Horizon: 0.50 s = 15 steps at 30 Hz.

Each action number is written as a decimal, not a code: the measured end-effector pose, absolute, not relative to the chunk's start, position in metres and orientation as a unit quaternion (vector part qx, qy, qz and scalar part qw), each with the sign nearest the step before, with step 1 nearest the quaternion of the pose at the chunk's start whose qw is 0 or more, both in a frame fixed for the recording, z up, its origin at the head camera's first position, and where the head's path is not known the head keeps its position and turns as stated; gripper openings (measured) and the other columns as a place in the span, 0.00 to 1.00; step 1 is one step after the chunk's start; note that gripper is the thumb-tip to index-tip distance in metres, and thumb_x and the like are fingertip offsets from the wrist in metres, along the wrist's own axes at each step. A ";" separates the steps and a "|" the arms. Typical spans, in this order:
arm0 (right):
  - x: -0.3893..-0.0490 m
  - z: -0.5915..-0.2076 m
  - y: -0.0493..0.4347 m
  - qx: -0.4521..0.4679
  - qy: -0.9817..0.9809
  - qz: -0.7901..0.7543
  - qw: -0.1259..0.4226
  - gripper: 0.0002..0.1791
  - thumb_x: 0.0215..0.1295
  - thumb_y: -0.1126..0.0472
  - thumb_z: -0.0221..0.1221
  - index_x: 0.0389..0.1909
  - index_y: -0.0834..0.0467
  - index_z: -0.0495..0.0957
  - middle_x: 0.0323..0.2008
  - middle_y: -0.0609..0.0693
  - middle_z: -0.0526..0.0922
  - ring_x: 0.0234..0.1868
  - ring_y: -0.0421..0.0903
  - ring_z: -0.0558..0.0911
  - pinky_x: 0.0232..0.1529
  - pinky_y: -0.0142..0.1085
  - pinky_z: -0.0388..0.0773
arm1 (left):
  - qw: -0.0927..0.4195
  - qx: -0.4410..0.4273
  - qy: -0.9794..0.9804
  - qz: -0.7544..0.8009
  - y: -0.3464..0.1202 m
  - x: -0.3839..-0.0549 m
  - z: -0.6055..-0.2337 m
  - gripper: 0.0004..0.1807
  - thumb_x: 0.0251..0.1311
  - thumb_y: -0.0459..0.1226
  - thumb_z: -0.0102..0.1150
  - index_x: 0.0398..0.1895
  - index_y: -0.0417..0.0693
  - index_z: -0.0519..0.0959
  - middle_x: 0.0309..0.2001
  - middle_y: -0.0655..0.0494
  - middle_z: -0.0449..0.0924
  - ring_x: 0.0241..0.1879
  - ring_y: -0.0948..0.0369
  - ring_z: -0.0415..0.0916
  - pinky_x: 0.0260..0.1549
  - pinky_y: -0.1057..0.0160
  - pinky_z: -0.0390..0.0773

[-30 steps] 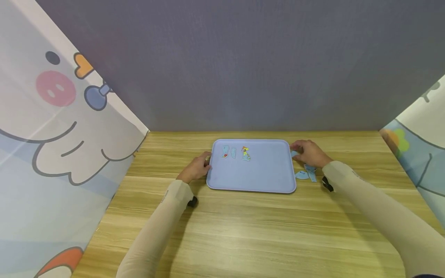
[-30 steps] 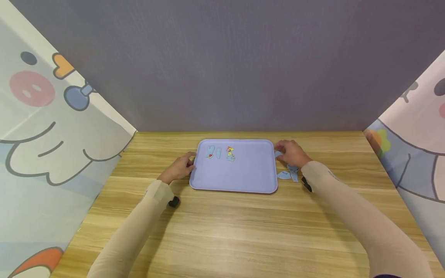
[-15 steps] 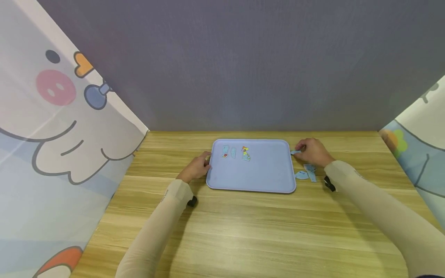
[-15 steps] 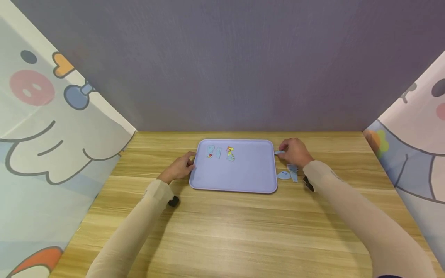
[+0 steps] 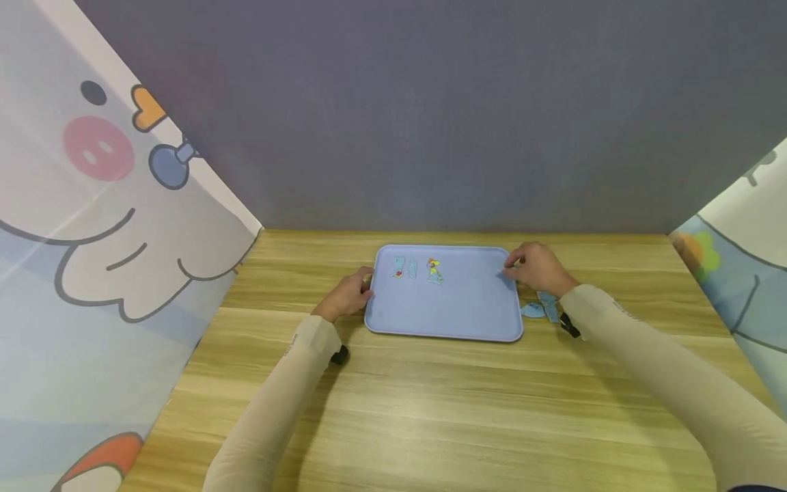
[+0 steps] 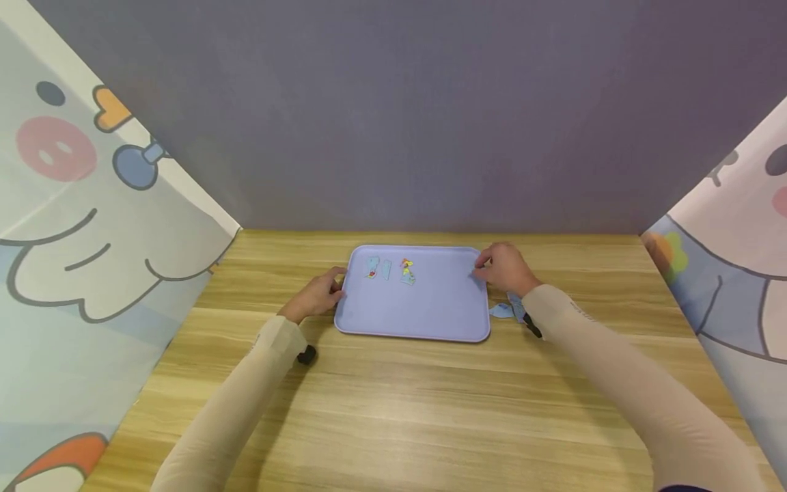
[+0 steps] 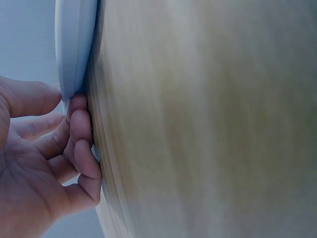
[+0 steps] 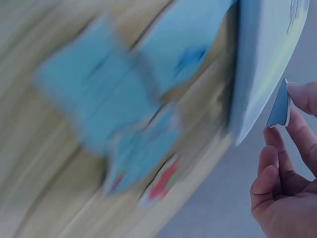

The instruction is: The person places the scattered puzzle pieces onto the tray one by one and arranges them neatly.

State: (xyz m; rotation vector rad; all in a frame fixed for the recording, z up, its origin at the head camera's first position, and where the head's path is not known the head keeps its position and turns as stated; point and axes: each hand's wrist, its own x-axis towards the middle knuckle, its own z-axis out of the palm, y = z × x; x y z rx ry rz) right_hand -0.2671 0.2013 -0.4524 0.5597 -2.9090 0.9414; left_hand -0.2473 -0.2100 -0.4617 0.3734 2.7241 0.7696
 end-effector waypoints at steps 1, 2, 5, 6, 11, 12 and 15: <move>-0.268 -0.453 0.196 0.185 -0.936 0.301 0.019 0.06 0.54 0.61 0.68 0.30 0.61 0.85 0.32 0.54 0.80 0.33 0.51 0.73 0.32 0.42 0.69 | 0.142 0.129 0.944 0.267 -0.210 -0.248 -0.462 0.29 0.65 0.31 0.53 0.68 0.40 0.58 0.40 0.44 0.78 0.35 0.56 0.76 0.36 0.59 0.76; -0.268 -0.453 0.190 0.190 -0.934 0.301 0.020 0.06 0.53 0.62 0.68 0.30 0.61 0.85 0.32 0.54 0.80 0.33 0.51 0.74 0.33 0.43 0.70 | 0.141 0.129 0.944 0.267 -0.210 -0.248 -0.461 0.29 0.65 0.31 0.53 0.68 0.40 0.58 0.40 0.44 0.78 0.35 0.56 0.76 0.36 0.59 0.76; -0.270 -0.454 0.174 0.196 -0.932 0.303 0.021 0.06 0.52 0.62 0.69 0.29 0.61 0.85 0.31 0.54 0.81 0.34 0.52 0.74 0.35 0.44 0.70 | 0.143 0.127 0.945 0.266 -0.209 -0.248 -0.461 0.29 0.66 0.31 0.53 0.68 0.40 0.58 0.40 0.44 0.78 0.35 0.56 0.76 0.36 0.59 0.76; -0.271 -0.454 0.168 0.198 -0.932 0.304 0.021 0.06 0.52 0.63 0.69 0.29 0.61 0.85 0.31 0.54 0.81 0.34 0.52 0.74 0.35 0.44 0.70 | 0.144 0.126 0.945 0.266 -0.209 -0.248 -0.461 0.29 0.66 0.32 0.52 0.68 0.40 0.58 0.40 0.44 0.78 0.35 0.56 0.76 0.36 0.59 0.76; -0.279 -0.456 0.145 0.206 -0.930 0.305 0.016 0.06 0.50 0.64 0.69 0.28 0.62 0.84 0.29 0.54 0.82 0.34 0.52 0.75 0.37 0.44 0.71 | 0.142 0.128 0.946 0.263 -0.209 -0.248 -0.462 0.29 0.66 0.32 0.52 0.68 0.40 0.58 0.40 0.44 0.78 0.35 0.56 0.76 0.36 0.59 0.76; -0.281 -0.457 0.141 0.208 -0.929 0.304 0.016 0.06 0.50 0.65 0.69 0.28 0.63 0.85 0.29 0.54 0.82 0.34 0.53 0.76 0.37 0.45 0.71 | 0.141 0.128 0.946 0.264 -0.209 -0.248 -0.462 0.29 0.66 0.31 0.52 0.68 0.40 0.58 0.40 0.44 0.78 0.35 0.56 0.76 0.36 0.59 0.76; -0.287 -0.460 0.132 0.206 -0.933 0.295 0.019 0.06 0.49 0.65 0.69 0.27 0.63 0.85 0.28 0.53 0.83 0.35 0.53 0.77 0.40 0.45 0.71 | 0.140 0.127 0.945 0.265 -0.209 -0.249 -0.464 0.28 0.66 0.32 0.52 0.68 0.41 0.58 0.40 0.44 0.78 0.35 0.56 0.76 0.37 0.59 0.76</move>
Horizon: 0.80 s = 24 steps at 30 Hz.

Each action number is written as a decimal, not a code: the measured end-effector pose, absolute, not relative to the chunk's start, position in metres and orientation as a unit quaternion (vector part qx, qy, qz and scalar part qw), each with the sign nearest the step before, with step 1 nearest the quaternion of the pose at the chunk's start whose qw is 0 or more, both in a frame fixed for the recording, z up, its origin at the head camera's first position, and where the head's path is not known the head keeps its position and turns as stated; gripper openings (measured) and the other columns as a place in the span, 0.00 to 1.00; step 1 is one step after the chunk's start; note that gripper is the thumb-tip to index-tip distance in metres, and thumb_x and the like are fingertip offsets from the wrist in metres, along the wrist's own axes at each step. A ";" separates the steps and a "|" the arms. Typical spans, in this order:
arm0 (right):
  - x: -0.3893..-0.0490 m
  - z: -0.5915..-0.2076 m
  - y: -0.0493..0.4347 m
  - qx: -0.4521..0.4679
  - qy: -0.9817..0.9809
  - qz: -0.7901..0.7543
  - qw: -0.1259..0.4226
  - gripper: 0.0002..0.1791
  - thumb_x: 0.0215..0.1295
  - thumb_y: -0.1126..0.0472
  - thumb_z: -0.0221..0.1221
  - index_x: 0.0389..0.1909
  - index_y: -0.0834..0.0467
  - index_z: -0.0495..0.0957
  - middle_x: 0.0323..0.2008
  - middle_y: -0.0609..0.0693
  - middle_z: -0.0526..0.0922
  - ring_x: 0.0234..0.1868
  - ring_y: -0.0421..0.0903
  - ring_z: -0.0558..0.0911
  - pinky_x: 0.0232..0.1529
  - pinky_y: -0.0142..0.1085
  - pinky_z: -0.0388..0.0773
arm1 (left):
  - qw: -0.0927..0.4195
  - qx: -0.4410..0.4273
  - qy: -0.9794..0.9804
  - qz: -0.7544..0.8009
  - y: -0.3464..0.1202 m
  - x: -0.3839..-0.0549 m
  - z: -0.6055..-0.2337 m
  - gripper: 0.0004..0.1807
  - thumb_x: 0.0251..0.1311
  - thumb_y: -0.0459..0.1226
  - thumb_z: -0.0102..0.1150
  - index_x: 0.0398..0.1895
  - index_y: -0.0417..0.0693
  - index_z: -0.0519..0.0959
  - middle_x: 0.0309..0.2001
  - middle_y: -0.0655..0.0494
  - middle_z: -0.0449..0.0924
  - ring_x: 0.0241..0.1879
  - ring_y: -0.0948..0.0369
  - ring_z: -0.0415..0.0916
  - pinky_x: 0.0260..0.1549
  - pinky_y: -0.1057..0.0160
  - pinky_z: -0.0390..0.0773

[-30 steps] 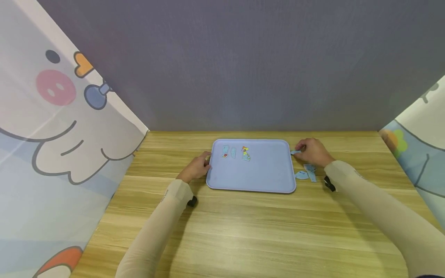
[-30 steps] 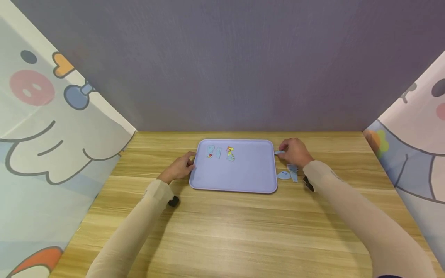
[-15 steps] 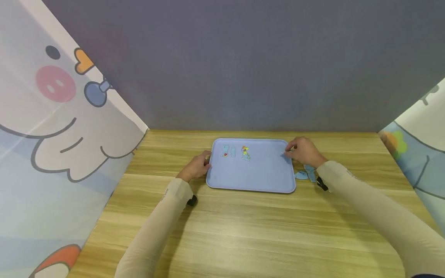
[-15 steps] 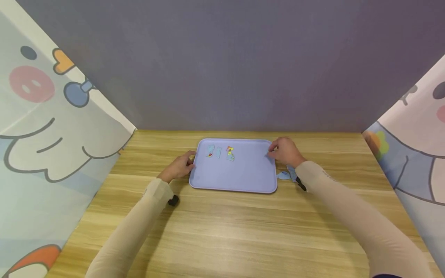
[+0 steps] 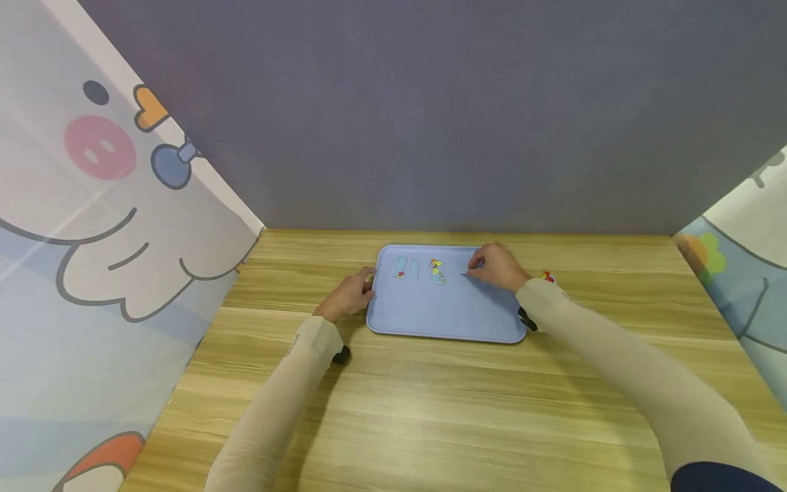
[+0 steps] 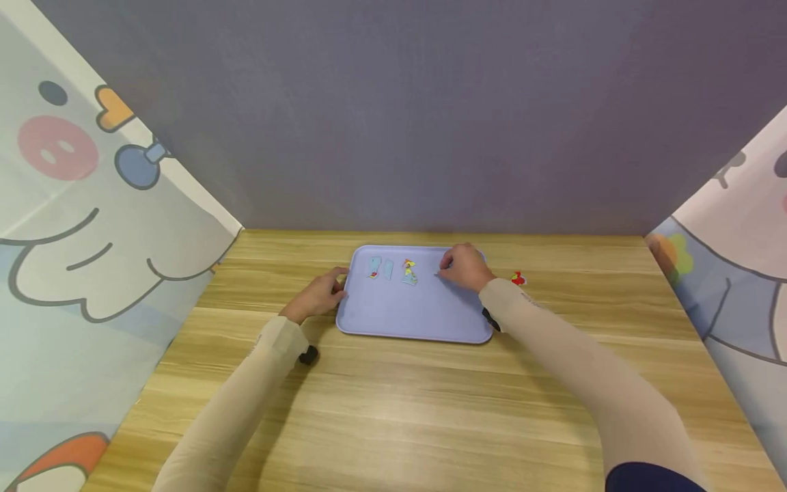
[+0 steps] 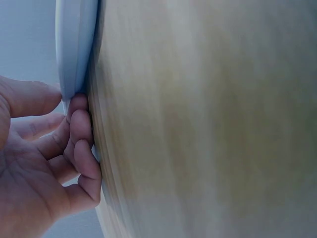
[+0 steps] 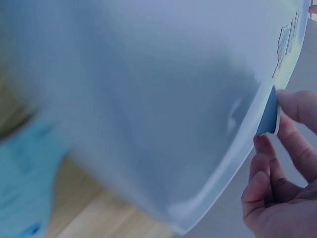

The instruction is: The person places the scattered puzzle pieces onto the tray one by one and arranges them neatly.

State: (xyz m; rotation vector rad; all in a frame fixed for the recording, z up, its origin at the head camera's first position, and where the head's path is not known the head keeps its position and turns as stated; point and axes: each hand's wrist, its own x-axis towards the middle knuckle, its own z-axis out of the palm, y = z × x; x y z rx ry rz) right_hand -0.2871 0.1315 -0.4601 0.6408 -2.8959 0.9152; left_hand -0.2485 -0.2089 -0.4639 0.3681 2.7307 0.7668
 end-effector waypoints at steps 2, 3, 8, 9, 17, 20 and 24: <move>-0.290 -0.462 0.126 0.198 -0.936 0.290 0.019 0.05 0.49 0.65 0.69 0.26 0.63 0.85 0.27 0.53 0.83 0.36 0.53 0.77 0.41 0.46 0.70 | 0.141 0.127 0.944 0.268 -0.209 -0.249 -0.465 0.29 0.66 0.32 0.52 0.68 0.41 0.58 0.41 0.44 0.78 0.36 0.56 0.76 0.37 0.59 0.76; -0.291 -0.462 0.124 0.191 -0.938 0.289 0.017 0.05 0.48 0.65 0.70 0.26 0.62 0.85 0.26 0.52 0.83 0.36 0.53 0.77 0.41 0.46 0.71 | 0.142 0.126 0.944 0.269 -0.209 -0.249 -0.465 0.29 0.66 0.32 0.52 0.68 0.41 0.58 0.41 0.44 0.78 0.36 0.56 0.76 0.37 0.59 0.76; -0.295 -0.463 0.112 0.168 -0.942 0.291 0.002 0.05 0.49 0.64 0.70 0.26 0.62 0.85 0.27 0.52 0.83 0.36 0.53 0.78 0.43 0.45 0.71 | 0.139 0.129 0.943 0.272 -0.210 -0.249 -0.466 0.29 0.66 0.32 0.52 0.69 0.41 0.58 0.41 0.44 0.78 0.35 0.56 0.76 0.37 0.59 0.76; -0.296 -0.463 0.110 0.164 -0.942 0.292 -0.001 0.06 0.49 0.64 0.70 0.26 0.63 0.85 0.27 0.53 0.83 0.36 0.53 0.78 0.43 0.45 0.71 | 0.138 0.129 0.943 0.273 -0.211 -0.249 -0.466 0.29 0.66 0.32 0.52 0.68 0.41 0.58 0.40 0.44 0.78 0.35 0.56 0.76 0.37 0.59 0.76; -0.298 -0.463 0.097 0.116 -0.951 0.287 -0.021 0.06 0.50 0.63 0.70 0.27 0.62 0.85 0.31 0.53 0.82 0.37 0.51 0.76 0.40 0.43 0.72 | 0.136 0.131 0.943 0.275 -0.211 -0.250 -0.467 0.29 0.66 0.32 0.52 0.68 0.41 0.58 0.41 0.43 0.79 0.36 0.56 0.77 0.38 0.58 0.76; -0.296 -0.462 0.094 0.107 -0.952 0.287 -0.020 0.07 0.51 0.62 0.70 0.27 0.62 0.85 0.32 0.54 0.82 0.37 0.51 0.76 0.40 0.43 0.71 | 0.134 0.132 0.943 0.275 -0.211 -0.250 -0.467 0.28 0.66 0.32 0.52 0.68 0.41 0.59 0.41 0.43 0.79 0.36 0.56 0.76 0.38 0.58 0.76; -0.294 -0.460 0.092 0.106 -0.954 0.280 -0.015 0.06 0.53 0.62 0.68 0.28 0.62 0.86 0.34 0.55 0.82 0.38 0.51 0.77 0.39 0.43 0.73 | 0.131 0.133 0.943 0.274 -0.211 -0.249 -0.465 0.28 0.65 0.31 0.52 0.68 0.40 0.59 0.39 0.44 0.78 0.35 0.56 0.76 0.36 0.58 0.76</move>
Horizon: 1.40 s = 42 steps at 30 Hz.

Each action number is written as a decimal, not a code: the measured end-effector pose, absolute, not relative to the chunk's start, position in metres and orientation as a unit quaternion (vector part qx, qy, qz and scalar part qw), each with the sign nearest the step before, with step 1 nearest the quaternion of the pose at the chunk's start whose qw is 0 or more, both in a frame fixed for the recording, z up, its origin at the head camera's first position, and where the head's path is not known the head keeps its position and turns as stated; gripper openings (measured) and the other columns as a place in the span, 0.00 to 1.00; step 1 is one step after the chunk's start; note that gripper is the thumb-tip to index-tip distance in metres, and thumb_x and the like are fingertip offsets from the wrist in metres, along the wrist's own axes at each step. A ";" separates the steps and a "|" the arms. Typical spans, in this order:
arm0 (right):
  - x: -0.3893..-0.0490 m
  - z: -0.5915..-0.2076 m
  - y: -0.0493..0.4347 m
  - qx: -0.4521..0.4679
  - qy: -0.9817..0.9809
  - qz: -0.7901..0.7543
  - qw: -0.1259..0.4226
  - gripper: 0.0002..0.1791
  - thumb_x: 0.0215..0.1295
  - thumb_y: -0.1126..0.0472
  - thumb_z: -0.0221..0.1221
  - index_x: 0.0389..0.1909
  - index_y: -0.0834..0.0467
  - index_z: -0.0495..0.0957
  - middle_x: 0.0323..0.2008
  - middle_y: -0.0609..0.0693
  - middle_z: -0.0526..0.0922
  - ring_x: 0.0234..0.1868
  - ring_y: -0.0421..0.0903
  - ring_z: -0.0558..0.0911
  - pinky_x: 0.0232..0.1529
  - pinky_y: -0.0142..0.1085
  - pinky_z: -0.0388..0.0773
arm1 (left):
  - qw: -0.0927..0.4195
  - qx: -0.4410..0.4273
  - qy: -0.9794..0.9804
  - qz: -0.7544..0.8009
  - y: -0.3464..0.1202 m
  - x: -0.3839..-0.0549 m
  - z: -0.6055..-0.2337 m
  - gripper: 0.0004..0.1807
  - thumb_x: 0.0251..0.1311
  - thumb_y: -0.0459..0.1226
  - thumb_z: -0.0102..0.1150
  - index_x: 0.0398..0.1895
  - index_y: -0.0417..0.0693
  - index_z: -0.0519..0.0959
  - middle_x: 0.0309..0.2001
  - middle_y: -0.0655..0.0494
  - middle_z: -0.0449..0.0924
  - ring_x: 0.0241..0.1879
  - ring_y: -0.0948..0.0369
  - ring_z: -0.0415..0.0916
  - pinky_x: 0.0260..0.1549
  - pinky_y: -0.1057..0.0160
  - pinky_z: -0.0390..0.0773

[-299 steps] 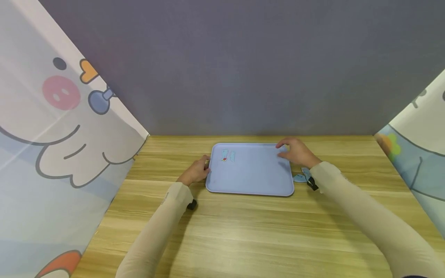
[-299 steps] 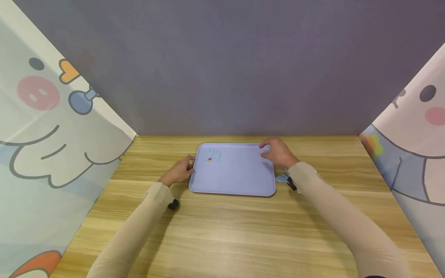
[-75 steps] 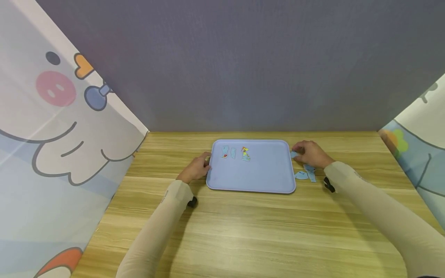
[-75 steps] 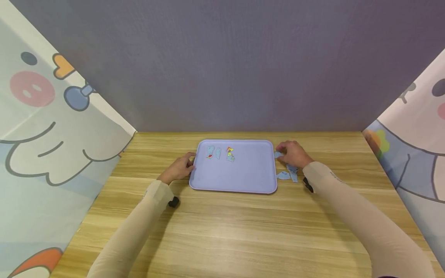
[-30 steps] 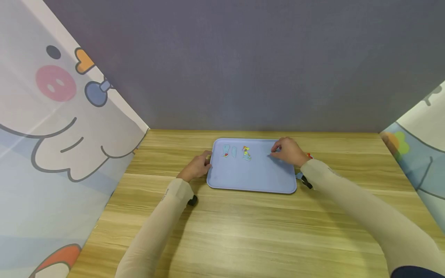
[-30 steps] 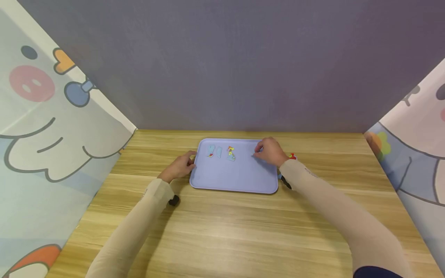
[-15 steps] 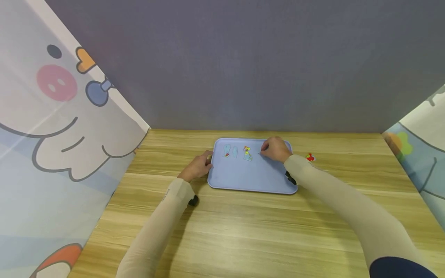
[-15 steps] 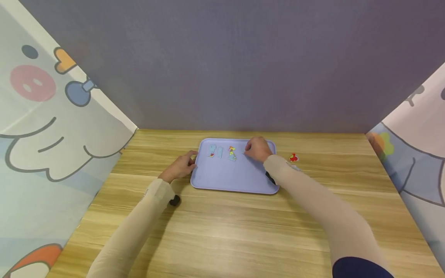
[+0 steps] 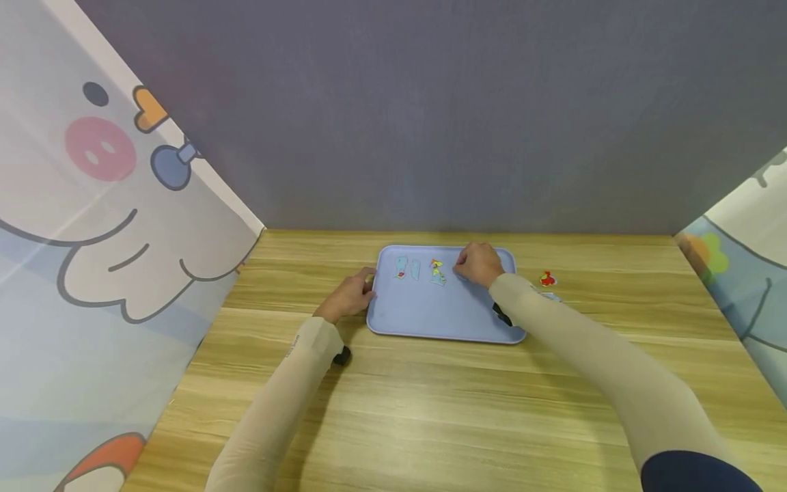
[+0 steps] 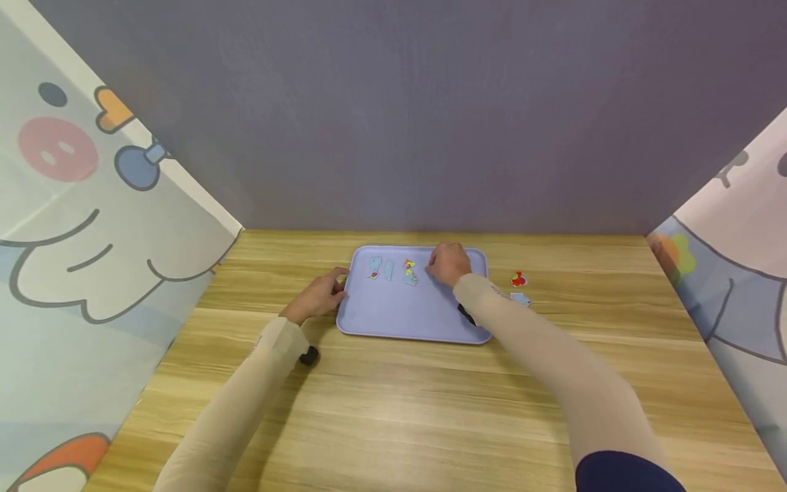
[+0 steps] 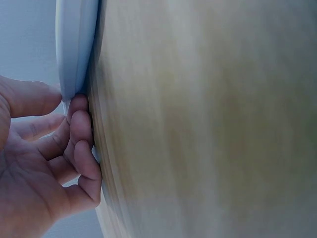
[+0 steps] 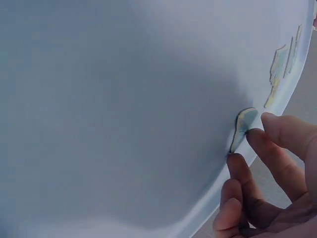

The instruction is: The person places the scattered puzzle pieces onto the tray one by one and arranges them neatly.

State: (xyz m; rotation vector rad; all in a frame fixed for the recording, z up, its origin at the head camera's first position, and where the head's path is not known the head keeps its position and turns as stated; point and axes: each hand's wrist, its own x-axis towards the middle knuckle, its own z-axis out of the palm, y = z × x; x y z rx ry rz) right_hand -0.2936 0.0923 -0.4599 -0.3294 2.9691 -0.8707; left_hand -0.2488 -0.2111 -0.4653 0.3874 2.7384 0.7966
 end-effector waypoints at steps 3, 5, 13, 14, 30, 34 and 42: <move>-0.291 -0.458 0.094 -0.106 0.956 -0.273 0.011 0.05 0.55 0.61 0.67 0.28 0.60 0.86 0.33 0.54 0.82 0.38 0.51 0.76 0.38 0.43 0.72 | 0.135 0.134 0.942 0.275 -0.210 -0.248 -0.464 0.28 0.66 0.31 0.52 0.68 0.40 0.58 0.39 0.44 0.78 0.35 0.56 0.76 0.36 0.59 0.76; -0.290 -0.456 0.097 -0.112 0.954 -0.278 0.007 0.05 0.55 0.61 0.66 0.28 0.60 0.86 0.32 0.53 0.82 0.37 0.51 0.76 0.38 0.43 0.72 | 0.137 0.133 0.942 0.277 -0.210 -0.248 -0.464 0.28 0.66 0.31 0.52 0.68 0.39 0.58 0.40 0.43 0.78 0.35 0.56 0.76 0.36 0.59 0.76; -0.285 -0.445 0.117 -0.156 0.950 -0.270 -0.020 0.05 0.56 0.63 0.65 0.29 0.61 0.85 0.35 0.56 0.83 0.37 0.52 0.79 0.40 0.45 0.74 | 0.137 0.134 0.942 0.276 -0.210 -0.249 -0.466 0.28 0.66 0.31 0.52 0.68 0.39 0.59 0.39 0.44 0.78 0.34 0.56 0.76 0.35 0.59 0.76; -0.284 -0.444 0.120 -0.158 0.950 -0.269 -0.022 0.05 0.56 0.63 0.65 0.30 0.62 0.85 0.35 0.57 0.83 0.38 0.52 0.79 0.41 0.45 0.74 | 0.137 0.134 0.942 0.276 -0.211 -0.248 -0.466 0.28 0.66 0.32 0.53 0.68 0.40 0.59 0.39 0.44 0.78 0.34 0.56 0.76 0.35 0.59 0.76; -0.281 -0.435 0.192 -0.139 0.942 -0.303 -0.034 0.08 0.59 0.65 0.61 0.35 0.67 0.83 0.42 0.64 0.82 0.45 0.61 0.78 0.43 0.51 0.73 | 0.140 0.130 0.941 0.278 -0.210 -0.247 -0.463 0.28 0.65 0.31 0.52 0.68 0.40 0.58 0.38 0.45 0.78 0.33 0.57 0.76 0.34 0.59 0.76; -0.274 -0.437 0.211 -0.134 0.942 -0.306 -0.002 0.11 0.61 0.64 0.60 0.39 0.68 0.82 0.45 0.66 0.80 0.46 0.62 0.77 0.44 0.53 0.72 | 0.145 0.131 0.941 0.276 -0.211 -0.248 -0.464 0.29 0.66 0.31 0.52 0.68 0.40 0.57 0.39 0.44 0.78 0.34 0.57 0.76 0.34 0.59 0.76; -0.265 -0.436 0.243 -0.128 0.952 -0.275 0.045 0.15 0.61 0.64 0.60 0.46 0.69 0.79 0.48 0.70 0.77 0.33 0.53 0.80 0.40 0.50 0.74 | 0.145 0.128 0.941 0.279 -0.211 -0.249 -0.467 0.29 0.66 0.32 0.52 0.68 0.41 0.58 0.40 0.44 0.78 0.34 0.57 0.76 0.34 0.59 0.76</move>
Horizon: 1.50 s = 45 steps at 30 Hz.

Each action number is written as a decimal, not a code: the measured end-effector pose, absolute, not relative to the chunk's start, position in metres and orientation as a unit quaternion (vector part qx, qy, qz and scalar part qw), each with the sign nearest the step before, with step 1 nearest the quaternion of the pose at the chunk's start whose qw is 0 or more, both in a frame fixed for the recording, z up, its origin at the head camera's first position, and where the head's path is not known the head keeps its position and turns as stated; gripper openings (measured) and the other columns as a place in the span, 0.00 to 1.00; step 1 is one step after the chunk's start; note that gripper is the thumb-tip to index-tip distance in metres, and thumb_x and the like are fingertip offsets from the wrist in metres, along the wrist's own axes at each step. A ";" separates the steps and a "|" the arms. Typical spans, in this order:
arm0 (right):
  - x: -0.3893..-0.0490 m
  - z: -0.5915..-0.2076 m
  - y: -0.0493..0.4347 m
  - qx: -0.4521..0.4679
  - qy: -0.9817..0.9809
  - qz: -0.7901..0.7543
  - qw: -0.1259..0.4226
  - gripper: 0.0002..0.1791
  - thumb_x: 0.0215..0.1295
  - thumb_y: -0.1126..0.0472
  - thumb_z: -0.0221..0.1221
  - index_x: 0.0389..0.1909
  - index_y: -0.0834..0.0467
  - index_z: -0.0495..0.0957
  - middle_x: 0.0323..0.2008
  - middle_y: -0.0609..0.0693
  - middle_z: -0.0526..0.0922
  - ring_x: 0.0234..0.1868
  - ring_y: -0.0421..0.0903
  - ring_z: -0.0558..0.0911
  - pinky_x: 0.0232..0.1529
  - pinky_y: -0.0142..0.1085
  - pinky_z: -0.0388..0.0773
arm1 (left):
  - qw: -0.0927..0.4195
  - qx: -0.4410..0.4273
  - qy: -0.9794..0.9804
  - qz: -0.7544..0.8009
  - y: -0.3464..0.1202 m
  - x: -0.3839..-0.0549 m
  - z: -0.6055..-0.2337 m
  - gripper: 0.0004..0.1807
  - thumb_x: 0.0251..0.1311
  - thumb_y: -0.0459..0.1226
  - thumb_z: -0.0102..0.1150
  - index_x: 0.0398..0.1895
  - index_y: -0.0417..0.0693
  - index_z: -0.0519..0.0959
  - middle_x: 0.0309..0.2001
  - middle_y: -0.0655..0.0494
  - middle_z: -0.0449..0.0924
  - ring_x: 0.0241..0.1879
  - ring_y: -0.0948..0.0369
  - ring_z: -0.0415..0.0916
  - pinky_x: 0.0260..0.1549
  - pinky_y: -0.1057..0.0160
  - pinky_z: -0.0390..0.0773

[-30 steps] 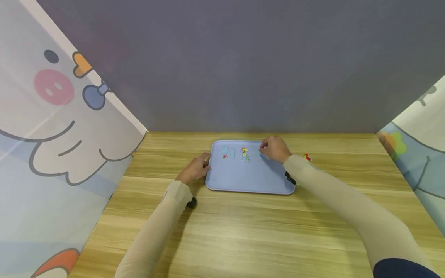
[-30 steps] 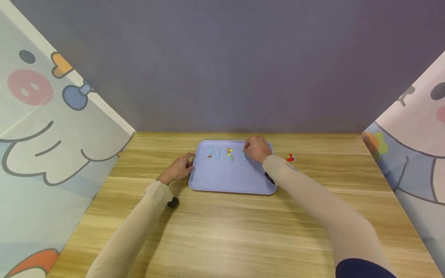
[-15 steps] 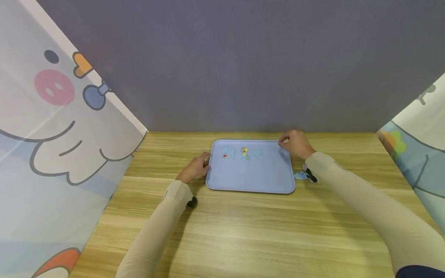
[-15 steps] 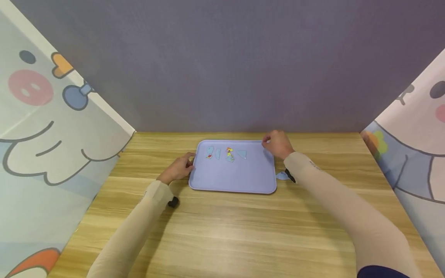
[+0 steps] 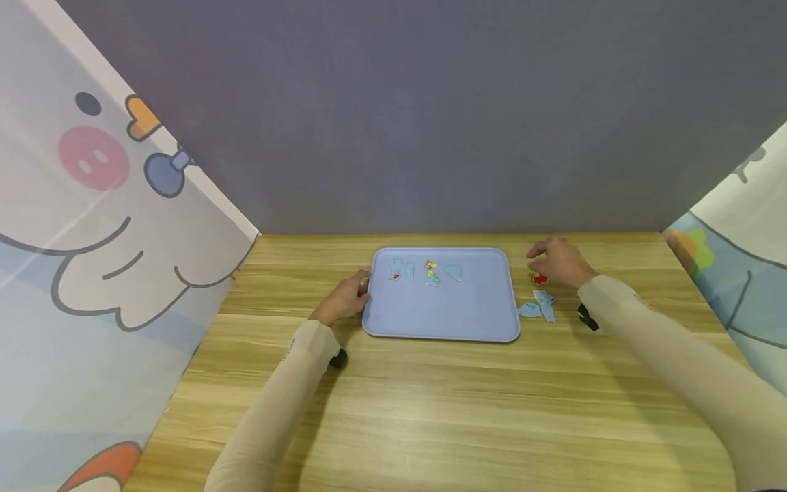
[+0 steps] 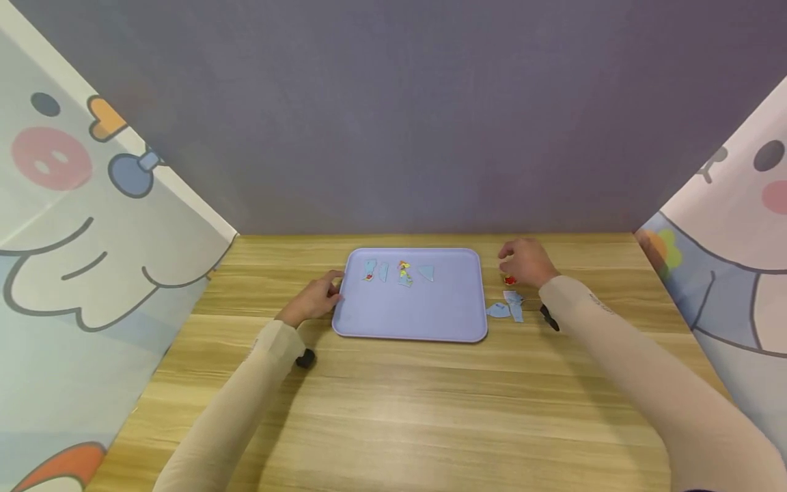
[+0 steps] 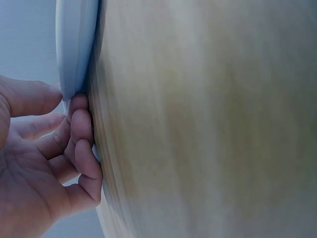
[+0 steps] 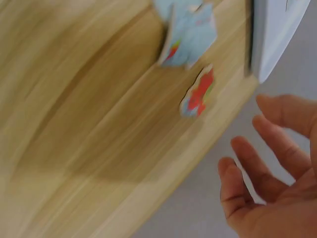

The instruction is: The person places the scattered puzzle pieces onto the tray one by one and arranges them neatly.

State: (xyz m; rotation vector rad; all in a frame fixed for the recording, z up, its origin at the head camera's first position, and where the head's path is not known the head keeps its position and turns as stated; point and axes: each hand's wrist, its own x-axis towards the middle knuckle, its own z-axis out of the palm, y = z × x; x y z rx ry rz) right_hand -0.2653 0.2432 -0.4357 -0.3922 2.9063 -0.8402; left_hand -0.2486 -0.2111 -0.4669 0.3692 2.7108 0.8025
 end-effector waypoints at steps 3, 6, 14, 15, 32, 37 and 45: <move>-0.263 -0.436 0.253 -0.132 0.951 -0.273 0.062 0.16 0.62 0.64 0.59 0.47 0.69 0.78 0.49 0.69 0.77 0.38 0.55 0.79 0.41 0.51 0.74 | 0.146 0.125 0.941 0.279 -0.211 -0.249 -0.467 0.29 0.66 0.32 0.52 0.68 0.41 0.57 0.39 0.45 0.78 0.34 0.57 0.76 0.34 0.60 0.76; -0.261 -0.439 0.260 -0.140 0.949 -0.274 0.076 0.16 0.61 0.64 0.60 0.48 0.69 0.78 0.48 0.68 0.77 0.43 0.58 0.78 0.42 0.52 0.74 | 0.148 0.120 0.942 0.277 -0.211 -0.249 -0.466 0.29 0.66 0.32 0.52 0.69 0.42 0.57 0.40 0.45 0.78 0.34 0.57 0.76 0.34 0.60 0.76; -0.257 -0.454 0.265 -0.128 0.946 -0.285 0.087 0.23 0.55 0.59 0.67 0.48 0.69 0.77 0.46 0.65 0.79 0.46 0.60 0.77 0.46 0.52 0.72 | 0.144 0.120 0.943 0.274 -0.210 -0.248 -0.466 0.29 0.66 0.32 0.53 0.68 0.42 0.58 0.40 0.44 0.78 0.34 0.57 0.76 0.34 0.59 0.76; -0.257 -0.456 0.265 -0.128 0.945 -0.287 0.089 0.24 0.55 0.59 0.68 0.49 0.69 0.76 0.46 0.65 0.79 0.46 0.60 0.77 0.47 0.53 0.72 | 0.144 0.120 0.943 0.275 -0.210 -0.248 -0.467 0.29 0.66 0.32 0.53 0.68 0.42 0.58 0.40 0.44 0.78 0.34 0.57 0.76 0.35 0.59 0.76; -0.260 -0.465 0.260 -0.131 0.952 -0.264 0.076 0.22 0.53 0.62 0.67 0.45 0.73 0.77 0.40 0.64 0.81 0.42 0.59 0.78 0.44 0.51 0.73 | 0.141 0.122 0.941 0.283 -0.210 -0.249 -0.469 0.29 0.65 0.31 0.52 0.68 0.42 0.58 0.39 0.44 0.78 0.34 0.57 0.76 0.34 0.60 0.77; -0.258 -0.464 0.258 -0.121 0.953 -0.266 0.074 0.22 0.53 0.62 0.67 0.45 0.72 0.78 0.37 0.61 0.81 0.39 0.55 0.78 0.42 0.49 0.74 | 0.139 0.124 0.942 0.279 -0.211 -0.249 -0.468 0.29 0.65 0.31 0.53 0.68 0.42 0.58 0.39 0.45 0.78 0.33 0.57 0.76 0.34 0.60 0.76; -0.254 -0.459 0.253 -0.118 0.954 -0.273 0.046 0.21 0.52 0.61 0.67 0.44 0.70 0.79 0.37 0.61 0.82 0.37 0.54 0.78 0.39 0.47 0.74 | 0.142 0.121 0.941 0.281 -0.210 -0.246 -0.466 0.29 0.66 0.31 0.53 0.68 0.41 0.58 0.39 0.45 0.78 0.34 0.57 0.76 0.35 0.59 0.76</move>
